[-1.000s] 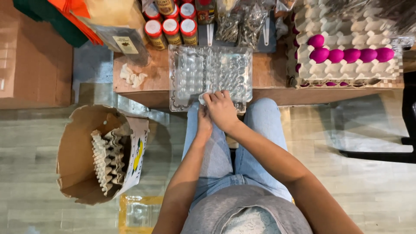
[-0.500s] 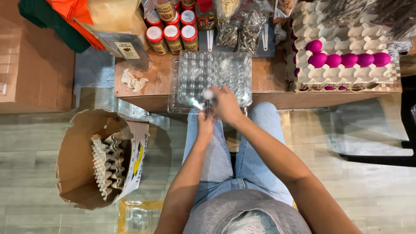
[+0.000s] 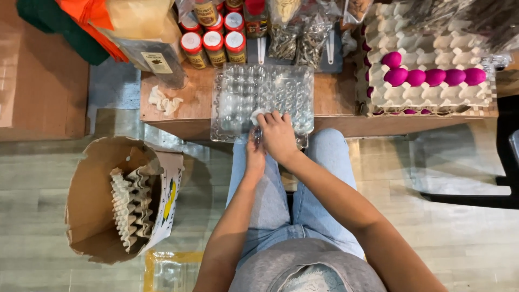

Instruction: The person is cleaning a clear plastic egg carton by wiping it thoroughly with a white cloth.

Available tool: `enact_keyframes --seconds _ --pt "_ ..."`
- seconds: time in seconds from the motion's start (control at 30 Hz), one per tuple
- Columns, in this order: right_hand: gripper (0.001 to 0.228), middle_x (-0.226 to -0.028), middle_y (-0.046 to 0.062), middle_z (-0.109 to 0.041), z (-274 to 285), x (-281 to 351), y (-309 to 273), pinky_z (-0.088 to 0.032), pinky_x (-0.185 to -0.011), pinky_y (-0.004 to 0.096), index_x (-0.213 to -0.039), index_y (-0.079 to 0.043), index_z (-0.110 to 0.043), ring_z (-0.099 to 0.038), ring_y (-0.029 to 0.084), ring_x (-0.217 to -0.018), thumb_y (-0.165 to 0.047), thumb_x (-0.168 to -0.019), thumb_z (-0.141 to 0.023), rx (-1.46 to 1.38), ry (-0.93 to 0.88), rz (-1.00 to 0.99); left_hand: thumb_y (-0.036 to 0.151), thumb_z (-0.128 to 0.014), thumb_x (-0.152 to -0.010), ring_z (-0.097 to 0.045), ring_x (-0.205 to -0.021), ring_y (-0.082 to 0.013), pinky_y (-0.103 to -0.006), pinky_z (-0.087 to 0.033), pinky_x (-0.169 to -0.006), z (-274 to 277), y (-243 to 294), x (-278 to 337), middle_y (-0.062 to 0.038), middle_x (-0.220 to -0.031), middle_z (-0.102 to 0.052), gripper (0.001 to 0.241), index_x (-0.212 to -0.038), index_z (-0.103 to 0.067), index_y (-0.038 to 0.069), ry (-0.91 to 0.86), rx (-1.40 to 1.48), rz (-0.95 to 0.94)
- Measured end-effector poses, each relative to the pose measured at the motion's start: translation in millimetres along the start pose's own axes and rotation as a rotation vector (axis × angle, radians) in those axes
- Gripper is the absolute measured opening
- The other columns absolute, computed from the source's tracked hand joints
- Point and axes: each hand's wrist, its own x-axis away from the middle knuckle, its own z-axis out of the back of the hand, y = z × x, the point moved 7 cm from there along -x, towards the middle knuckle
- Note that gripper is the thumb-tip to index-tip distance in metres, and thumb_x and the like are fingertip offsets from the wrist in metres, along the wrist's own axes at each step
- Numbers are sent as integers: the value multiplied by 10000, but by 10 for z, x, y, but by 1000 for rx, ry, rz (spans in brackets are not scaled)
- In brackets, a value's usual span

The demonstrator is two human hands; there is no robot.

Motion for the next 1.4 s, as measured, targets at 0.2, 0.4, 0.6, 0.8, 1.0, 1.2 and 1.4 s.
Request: enact_keyframes --seconds 0.2,0.4,0.6,0.8,1.0,1.2,1.4 --pt "304 -833 72 -744 113 -182 94 -452 -749 416 -1126 -139 -652 -634 275 -898 -52 -841 -713 -83 -88 -53 -19 -579 -1090 -677 -856 -79 -201 -576 -682 -91 96 52 3 -1120 -691 521 -1563 -473 170 -14 118 43" --pt "361 -1208 276 -685 -246 -176 620 -536 -931 583 -1338 -67 -666 -669 498 -1142 -9 -983 -703 -744 -341 -563 52 -626 -1099 -800 -1012 -290 -455 -697 -876 -101 33 -24 -180 -1235 -740 559 -1592 -383 149 -48 329 78" --pt "343 -973 147 -557 709 -151 840 -402 -784 395 -1016 -30 -557 -525 319 -921 158 -730 -545 -663 260 -307 164 -711 -1046 -764 -1119 -333 -461 -686 -948 -225 470 71 -219 -1360 -704 499 -1505 -519 127 -121 264 108" --pt "364 -1058 126 -647 523 50 227 -449 -786 415 -1183 1 -656 -531 311 -934 87 -835 -716 -154 103 -14 193 -695 -1068 -708 -990 -182 -345 -626 -847 -151 196 24 -132 -1170 -719 469 -1481 -487 116 -82 306 108" --pt "498 -945 55 -730 324 -8 149 -419 -771 421 -1238 -146 -622 -568 275 -946 -106 -769 -785 206 -48 -64 64 -596 -1136 -462 -712 -65 -225 -393 -629 -165 161 -1 11 -903 -636 406 -1523 -495 134 -127 321 48" --pt "642 -944 15 -837 205 -283 429 -512 -987 508 -1301 -215 -682 -649 362 -1184 176 -794 -632 -177 -416 -256 150 -710 -1052 -784 -970 -294 -443 -678 -912 -130 83 -13 -205 -1260 -747 567 -1539 -422 117 -95 361 144" --pt "457 -938 59 -750 -124 -74 1381 -522 -644 287 -1282 -77 -683 -664 145 -750 47 -842 -705 -1022 -10 -548 154 -625 -1117 -766 -1181 -394 -490 -654 -1035 -216 427 75 -299 -1415 -682 443 -1530 -470 121 -198 325 80"
